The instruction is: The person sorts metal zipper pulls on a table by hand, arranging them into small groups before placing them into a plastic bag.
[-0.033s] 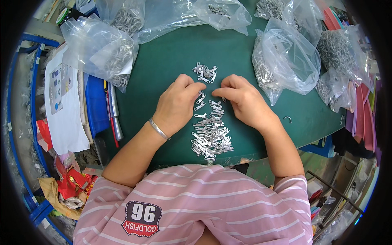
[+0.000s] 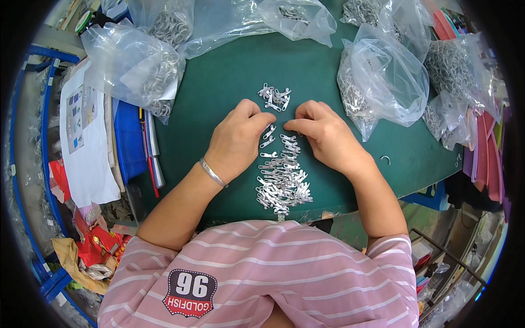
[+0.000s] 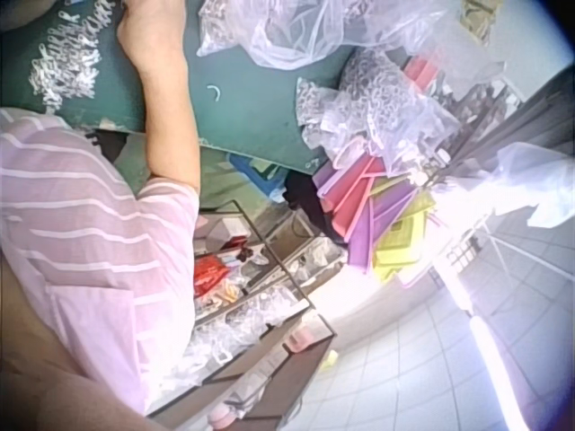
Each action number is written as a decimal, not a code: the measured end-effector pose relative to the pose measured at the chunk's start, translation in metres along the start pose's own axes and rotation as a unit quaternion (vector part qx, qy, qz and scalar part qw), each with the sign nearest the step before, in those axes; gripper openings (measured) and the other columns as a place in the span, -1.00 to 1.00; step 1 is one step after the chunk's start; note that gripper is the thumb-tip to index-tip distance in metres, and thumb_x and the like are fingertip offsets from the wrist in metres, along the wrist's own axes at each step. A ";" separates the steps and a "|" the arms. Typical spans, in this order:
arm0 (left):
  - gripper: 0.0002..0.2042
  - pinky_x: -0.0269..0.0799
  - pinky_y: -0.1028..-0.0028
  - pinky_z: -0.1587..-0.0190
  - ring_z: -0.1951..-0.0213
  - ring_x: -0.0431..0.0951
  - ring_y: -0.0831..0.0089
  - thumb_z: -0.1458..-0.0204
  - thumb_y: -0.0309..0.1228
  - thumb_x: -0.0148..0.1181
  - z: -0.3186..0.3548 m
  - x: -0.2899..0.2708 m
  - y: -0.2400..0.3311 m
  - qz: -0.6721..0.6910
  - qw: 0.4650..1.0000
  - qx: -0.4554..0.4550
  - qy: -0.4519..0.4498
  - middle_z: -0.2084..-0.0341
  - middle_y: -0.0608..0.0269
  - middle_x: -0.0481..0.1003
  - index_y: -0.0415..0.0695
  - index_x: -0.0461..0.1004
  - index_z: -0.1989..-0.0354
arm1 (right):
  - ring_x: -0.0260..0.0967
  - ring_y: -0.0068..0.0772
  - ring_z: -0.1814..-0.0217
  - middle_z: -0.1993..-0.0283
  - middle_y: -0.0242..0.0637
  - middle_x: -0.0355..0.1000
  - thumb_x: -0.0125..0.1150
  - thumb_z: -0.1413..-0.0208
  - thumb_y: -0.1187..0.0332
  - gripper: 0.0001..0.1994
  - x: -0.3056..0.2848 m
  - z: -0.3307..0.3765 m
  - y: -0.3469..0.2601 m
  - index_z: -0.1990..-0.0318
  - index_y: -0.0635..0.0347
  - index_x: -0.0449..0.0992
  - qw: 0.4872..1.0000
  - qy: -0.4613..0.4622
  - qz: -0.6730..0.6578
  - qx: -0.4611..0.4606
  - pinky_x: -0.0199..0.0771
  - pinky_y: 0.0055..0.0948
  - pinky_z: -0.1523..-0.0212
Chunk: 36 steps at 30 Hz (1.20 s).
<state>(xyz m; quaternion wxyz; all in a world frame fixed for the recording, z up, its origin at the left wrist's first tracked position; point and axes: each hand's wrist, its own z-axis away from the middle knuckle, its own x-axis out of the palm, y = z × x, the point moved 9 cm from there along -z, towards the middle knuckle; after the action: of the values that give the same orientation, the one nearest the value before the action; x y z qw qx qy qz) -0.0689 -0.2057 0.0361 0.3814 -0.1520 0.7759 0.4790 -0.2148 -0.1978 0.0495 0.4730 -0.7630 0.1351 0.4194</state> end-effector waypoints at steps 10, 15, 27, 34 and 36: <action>-0.87 0.49 0.32 0.23 0.29 0.57 0.12 -0.11 -0.63 0.22 0.002 -0.009 -0.015 0.054 0.996 -0.069 0.027 0.30 0.09 0.48 -0.23 0.56 0.17 | 0.43 -0.05 0.15 0.24 -0.19 0.43 0.33 -0.03 0.54 -0.90 -0.007 0.006 0.014 0.28 0.24 0.58 0.998 0.045 0.006 0.048 0.49 -0.18 0.12; -0.90 0.50 0.30 0.22 0.30 0.57 0.13 -0.06 -0.60 0.28 0.003 0.000 0.000 0.037 0.999 -0.018 0.011 0.32 0.09 0.50 -0.23 0.58 0.24 | 0.43 -0.07 0.16 0.25 -0.21 0.43 0.30 0.01 0.59 -0.83 0.001 0.001 0.002 0.23 0.21 0.61 0.997 0.073 0.011 0.007 0.47 -0.18 0.10; -0.68 0.42 0.17 -0.01 0.05 0.49 0.02 0.06 -0.68 0.28 -0.020 -0.007 0.013 -0.027 0.997 0.039 0.056 0.07 0.07 0.48 -0.19 0.54 0.09 | 0.41 0.01 -0.05 -0.02 -0.11 0.46 0.17 0.03 0.67 -0.66 -0.003 -0.015 -0.002 0.04 0.29 0.58 0.995 0.090 0.040 -0.032 0.46 -0.15 -0.04; -0.78 0.48 0.26 0.08 0.15 0.54 0.08 0.06 -0.67 0.32 -0.003 0.003 0.006 0.043 0.998 0.044 -0.003 0.20 0.10 0.50 -0.21 0.54 0.21 | 0.42 -0.01 0.02 0.05 -0.17 0.49 0.17 0.02 0.66 -0.68 -0.008 0.000 0.013 0.07 0.25 0.59 0.996 0.080 -0.012 0.022 0.44 -0.13 -0.04; -0.80 0.49 0.29 0.11 0.18 0.55 0.10 0.05 -0.67 0.33 0.000 -0.001 0.003 0.049 0.998 0.018 0.027 0.22 0.11 0.50 -0.22 0.54 0.23 | 0.42 -0.01 0.03 0.05 -0.18 0.49 0.19 0.02 0.65 -0.70 -0.007 -0.001 0.003 0.09 0.24 0.60 0.998 0.065 0.002 -0.013 0.45 -0.15 -0.02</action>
<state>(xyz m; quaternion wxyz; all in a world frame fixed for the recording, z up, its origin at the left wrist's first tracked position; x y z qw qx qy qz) -0.0702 -0.2040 0.0383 0.3387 -0.1199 0.8012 0.4785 -0.2206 -0.2014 0.0536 0.4525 -0.7945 0.1614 0.3714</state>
